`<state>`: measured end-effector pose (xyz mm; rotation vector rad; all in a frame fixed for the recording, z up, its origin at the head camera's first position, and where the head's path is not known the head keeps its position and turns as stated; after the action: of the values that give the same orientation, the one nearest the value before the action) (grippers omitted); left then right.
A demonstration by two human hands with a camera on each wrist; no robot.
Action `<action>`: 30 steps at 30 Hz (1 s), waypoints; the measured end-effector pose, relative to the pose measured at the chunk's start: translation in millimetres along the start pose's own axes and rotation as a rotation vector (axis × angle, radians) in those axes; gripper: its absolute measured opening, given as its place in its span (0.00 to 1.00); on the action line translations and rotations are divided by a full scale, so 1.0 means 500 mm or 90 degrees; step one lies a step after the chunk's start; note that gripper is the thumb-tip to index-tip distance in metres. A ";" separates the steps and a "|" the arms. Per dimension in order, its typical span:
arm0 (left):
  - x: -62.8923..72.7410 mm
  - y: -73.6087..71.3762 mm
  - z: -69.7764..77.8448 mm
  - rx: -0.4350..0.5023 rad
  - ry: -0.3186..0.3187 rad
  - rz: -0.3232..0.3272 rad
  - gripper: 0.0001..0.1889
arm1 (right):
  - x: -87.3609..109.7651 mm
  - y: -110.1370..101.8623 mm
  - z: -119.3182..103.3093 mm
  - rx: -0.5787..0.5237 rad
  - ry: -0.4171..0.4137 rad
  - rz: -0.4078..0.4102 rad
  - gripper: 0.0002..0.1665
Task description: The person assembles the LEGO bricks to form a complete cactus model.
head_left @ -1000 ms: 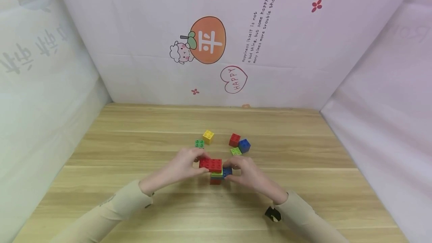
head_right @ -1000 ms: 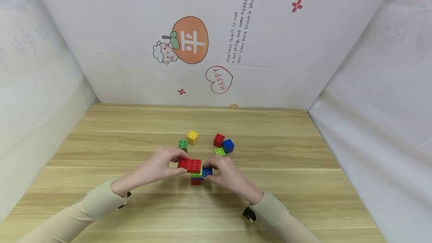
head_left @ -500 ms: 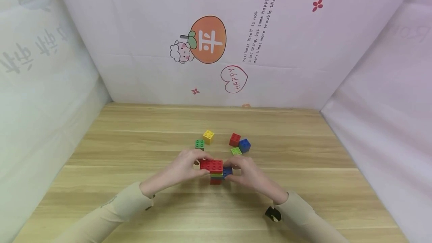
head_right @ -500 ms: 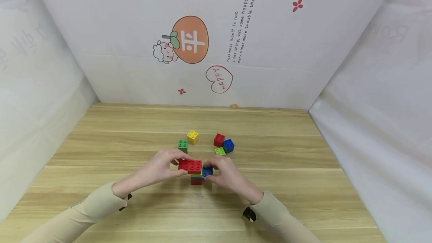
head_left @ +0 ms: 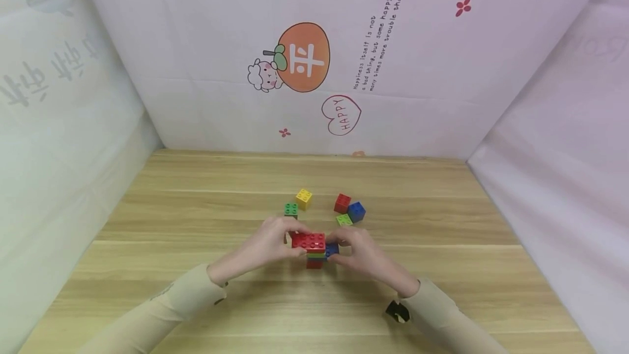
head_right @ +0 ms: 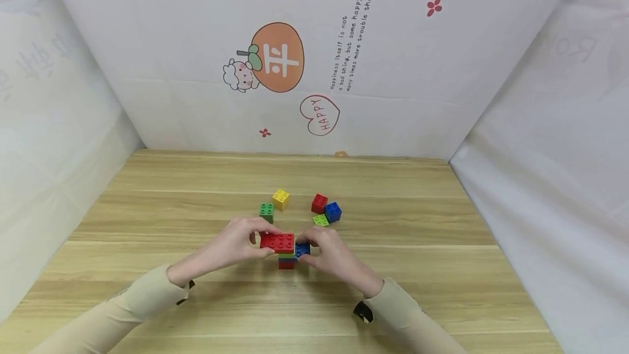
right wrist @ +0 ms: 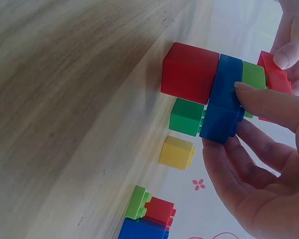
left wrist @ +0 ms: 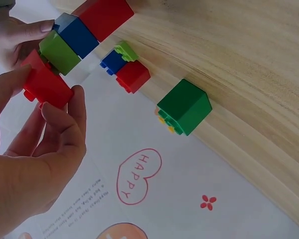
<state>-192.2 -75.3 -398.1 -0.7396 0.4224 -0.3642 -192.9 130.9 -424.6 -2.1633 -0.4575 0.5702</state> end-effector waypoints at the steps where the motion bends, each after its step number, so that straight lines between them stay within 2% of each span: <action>1: -0.001 0.000 0.000 0.000 0.005 -0.001 0.17 | 0.000 0.000 0.000 -0.001 -0.003 0.001 0.18; 6: -0.008 -0.004 0.002 -0.012 0.021 -0.007 0.18 | -0.001 0.000 0.001 -0.005 -0.005 0.002 0.17; 13: -0.012 -0.003 0.002 -0.037 0.019 -0.016 0.17 | -0.003 0.001 -0.003 -0.001 0.000 -0.006 0.18; 18: -0.009 -0.001 0.002 -0.032 0.020 -0.015 0.18 | -0.003 0.000 -0.004 -0.006 0.007 -0.006 0.18; 24: -0.008 -0.002 0.007 -0.035 0.043 -0.003 0.17 | -0.004 -0.001 -0.003 -0.002 0.011 -0.005 0.18; 30: -0.005 -0.003 0.012 -0.033 0.050 -0.009 0.17 | -0.004 -0.002 -0.005 0.001 0.014 -0.012 0.18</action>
<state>-191.7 -71.8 -392.5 -0.7806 0.5031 -0.3977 -193.5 128.9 -422.2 -2.1595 -0.4650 0.5346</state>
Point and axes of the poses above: each hand's wrist, its own x-axis away from the middle knuckle, its own y-axis out of the palm, z = x × y, the point moved 3 cm from there along -x, towards the middle knuckle, and after that the axes turned 9 degrees about z, right-handed, at the moved point
